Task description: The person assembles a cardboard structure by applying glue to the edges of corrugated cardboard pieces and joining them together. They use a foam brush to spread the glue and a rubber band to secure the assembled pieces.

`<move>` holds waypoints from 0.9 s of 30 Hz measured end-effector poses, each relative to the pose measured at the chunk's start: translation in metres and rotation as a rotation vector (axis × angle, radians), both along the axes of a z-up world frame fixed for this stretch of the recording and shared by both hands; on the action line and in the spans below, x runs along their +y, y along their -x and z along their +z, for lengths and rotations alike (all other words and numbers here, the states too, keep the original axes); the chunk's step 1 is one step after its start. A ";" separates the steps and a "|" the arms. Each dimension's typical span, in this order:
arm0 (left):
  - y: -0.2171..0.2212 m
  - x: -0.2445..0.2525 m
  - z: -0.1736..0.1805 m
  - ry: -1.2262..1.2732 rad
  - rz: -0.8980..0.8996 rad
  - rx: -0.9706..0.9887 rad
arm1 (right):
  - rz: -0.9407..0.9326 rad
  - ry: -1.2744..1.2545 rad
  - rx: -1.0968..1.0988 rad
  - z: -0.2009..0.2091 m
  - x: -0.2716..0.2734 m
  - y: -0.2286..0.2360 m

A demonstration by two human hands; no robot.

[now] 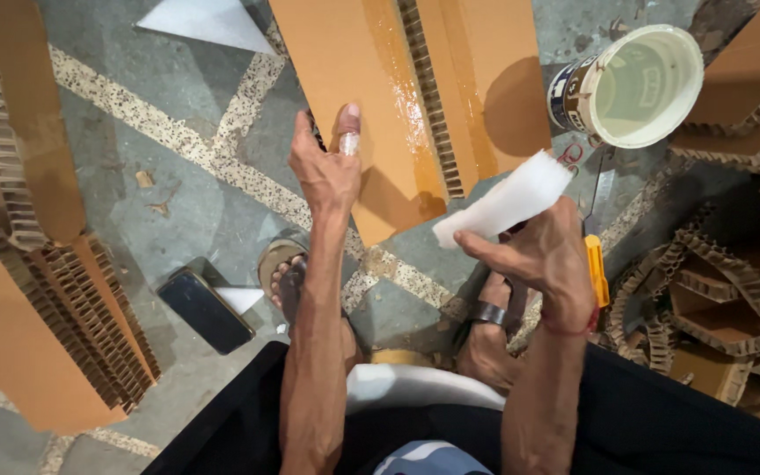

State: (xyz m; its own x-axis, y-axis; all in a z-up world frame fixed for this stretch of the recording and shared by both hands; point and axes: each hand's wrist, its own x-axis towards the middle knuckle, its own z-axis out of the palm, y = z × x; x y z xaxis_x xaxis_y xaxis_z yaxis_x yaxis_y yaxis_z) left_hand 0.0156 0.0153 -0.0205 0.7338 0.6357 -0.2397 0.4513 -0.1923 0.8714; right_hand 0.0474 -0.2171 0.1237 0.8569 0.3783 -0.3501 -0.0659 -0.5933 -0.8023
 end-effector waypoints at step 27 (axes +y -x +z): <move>-0.003 -0.002 -0.011 -0.006 0.020 0.152 | -0.035 0.080 -0.482 -0.036 0.031 0.009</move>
